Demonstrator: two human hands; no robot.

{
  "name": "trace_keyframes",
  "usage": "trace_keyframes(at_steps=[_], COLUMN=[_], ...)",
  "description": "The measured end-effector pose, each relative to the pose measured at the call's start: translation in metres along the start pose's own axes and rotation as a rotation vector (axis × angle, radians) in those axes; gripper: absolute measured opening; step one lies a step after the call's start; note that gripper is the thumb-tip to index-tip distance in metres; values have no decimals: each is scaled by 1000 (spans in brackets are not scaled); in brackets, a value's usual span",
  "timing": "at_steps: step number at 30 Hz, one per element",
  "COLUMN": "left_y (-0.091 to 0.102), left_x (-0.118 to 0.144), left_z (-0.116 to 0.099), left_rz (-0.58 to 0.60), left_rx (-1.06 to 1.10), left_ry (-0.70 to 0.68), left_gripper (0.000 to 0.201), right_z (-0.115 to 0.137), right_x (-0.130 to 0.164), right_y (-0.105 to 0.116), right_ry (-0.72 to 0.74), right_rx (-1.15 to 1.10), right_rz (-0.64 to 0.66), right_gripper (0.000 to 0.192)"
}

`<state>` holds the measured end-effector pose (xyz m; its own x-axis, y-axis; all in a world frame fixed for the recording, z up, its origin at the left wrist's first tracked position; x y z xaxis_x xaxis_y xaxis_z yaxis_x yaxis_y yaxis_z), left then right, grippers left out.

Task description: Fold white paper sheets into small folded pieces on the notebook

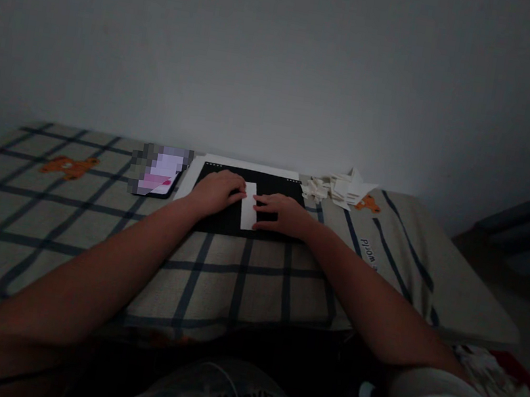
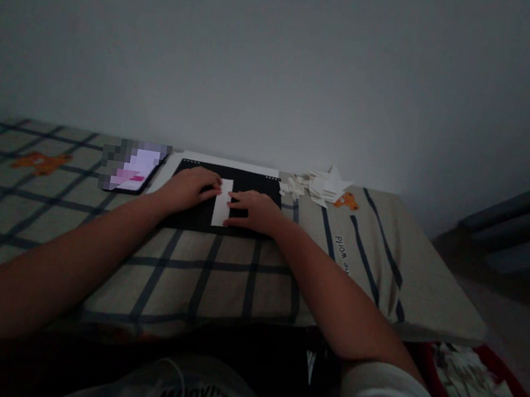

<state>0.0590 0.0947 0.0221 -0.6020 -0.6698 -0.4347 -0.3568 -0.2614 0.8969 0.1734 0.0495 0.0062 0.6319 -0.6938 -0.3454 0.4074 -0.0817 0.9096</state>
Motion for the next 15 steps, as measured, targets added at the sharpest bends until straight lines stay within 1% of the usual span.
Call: trace_keyframes(at_steps=[3, 9, 15], left_y=[-1, -2, -6], left_x=[-1, -3, -9], left_z=[4, 11, 20], left_rz=[-5, -11, -32], left_rx=[17, 28, 79], left_ry=[12, 53, 91], left_gripper=[21, 32, 27], right_z=[0, 0, 0], right_x=[0, 0, 1], right_y=[0, 0, 0], right_ry=[-6, 3, -4], right_rx=[6, 9, -8], right_rz=[4, 3, 10], right_gripper=[46, 49, 48])
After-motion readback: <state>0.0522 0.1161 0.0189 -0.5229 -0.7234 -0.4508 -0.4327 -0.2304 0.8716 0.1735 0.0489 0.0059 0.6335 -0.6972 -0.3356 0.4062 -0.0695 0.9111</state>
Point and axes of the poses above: each hand's wrist, its own x-axis away from the middle knuckle, its own y-axis out of the back of the hand, z = x × y, the point moved 9 cm from there along -x, towards the middle knuckle, and after that the axes turned 8 degrees about -z, right-handed, at the moved point
